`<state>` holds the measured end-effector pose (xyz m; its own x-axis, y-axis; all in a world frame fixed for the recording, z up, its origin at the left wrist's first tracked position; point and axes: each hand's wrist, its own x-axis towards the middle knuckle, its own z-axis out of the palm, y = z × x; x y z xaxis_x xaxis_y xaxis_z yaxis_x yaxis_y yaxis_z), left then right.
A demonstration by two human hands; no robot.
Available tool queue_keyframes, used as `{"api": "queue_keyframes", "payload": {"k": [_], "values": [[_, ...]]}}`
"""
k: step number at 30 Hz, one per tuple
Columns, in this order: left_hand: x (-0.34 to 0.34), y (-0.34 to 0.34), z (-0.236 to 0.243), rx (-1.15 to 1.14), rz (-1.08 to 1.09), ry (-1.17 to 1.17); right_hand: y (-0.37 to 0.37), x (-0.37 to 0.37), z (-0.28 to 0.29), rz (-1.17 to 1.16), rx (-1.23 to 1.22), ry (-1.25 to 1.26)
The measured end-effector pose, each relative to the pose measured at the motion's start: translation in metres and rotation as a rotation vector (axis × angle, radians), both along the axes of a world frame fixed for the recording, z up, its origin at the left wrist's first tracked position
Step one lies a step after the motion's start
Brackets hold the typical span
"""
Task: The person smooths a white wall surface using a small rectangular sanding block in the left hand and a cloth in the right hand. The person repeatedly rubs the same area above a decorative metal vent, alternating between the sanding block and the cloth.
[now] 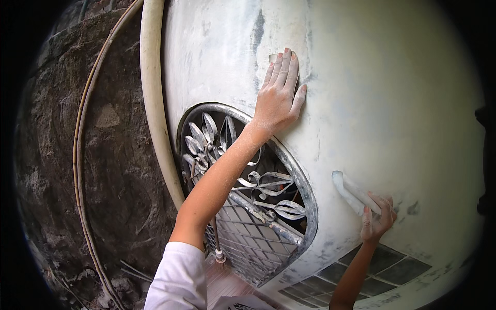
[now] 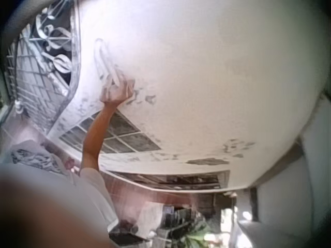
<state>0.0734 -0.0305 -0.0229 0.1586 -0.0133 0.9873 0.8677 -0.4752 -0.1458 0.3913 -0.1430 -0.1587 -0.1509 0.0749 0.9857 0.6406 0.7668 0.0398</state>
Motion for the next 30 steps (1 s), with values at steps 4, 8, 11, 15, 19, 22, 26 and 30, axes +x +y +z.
{"api": "queue_keyframes", "payload": {"k": [4,8,11,15,19,22,26,30], "values": [[-0.006,-0.002,0.014,-0.005,-0.036,0.042,0.000,-0.004,0.002,-0.003,-0.009,0.011],[-0.009,0.009,0.072,0.085,-0.014,0.087,0.001,-0.011,0.001,-0.022,0.011,0.065],[-0.003,0.009,0.078,0.058,-0.089,0.016,0.001,-0.014,0.000,-0.020,0.016,0.110],[0.009,-0.003,0.027,0.029,-0.064,0.026,-0.001,-0.015,-0.001,0.018,-0.009,0.153],[0.015,-0.010,-0.019,-0.092,-0.057,0.015,-0.001,-0.014,-0.001,-0.009,-0.004,0.138],[0.010,-0.006,-0.007,-0.039,-0.049,0.051,0.001,-0.013,0.000,0.008,-0.021,0.134],[-0.001,0.001,0.041,0.088,-0.024,0.105,0.001,-0.013,0.001,0.006,-0.017,0.133],[-0.003,0.016,0.075,0.184,-0.073,0.004,-0.001,-0.014,0.001,0.013,-0.027,0.121]]}}
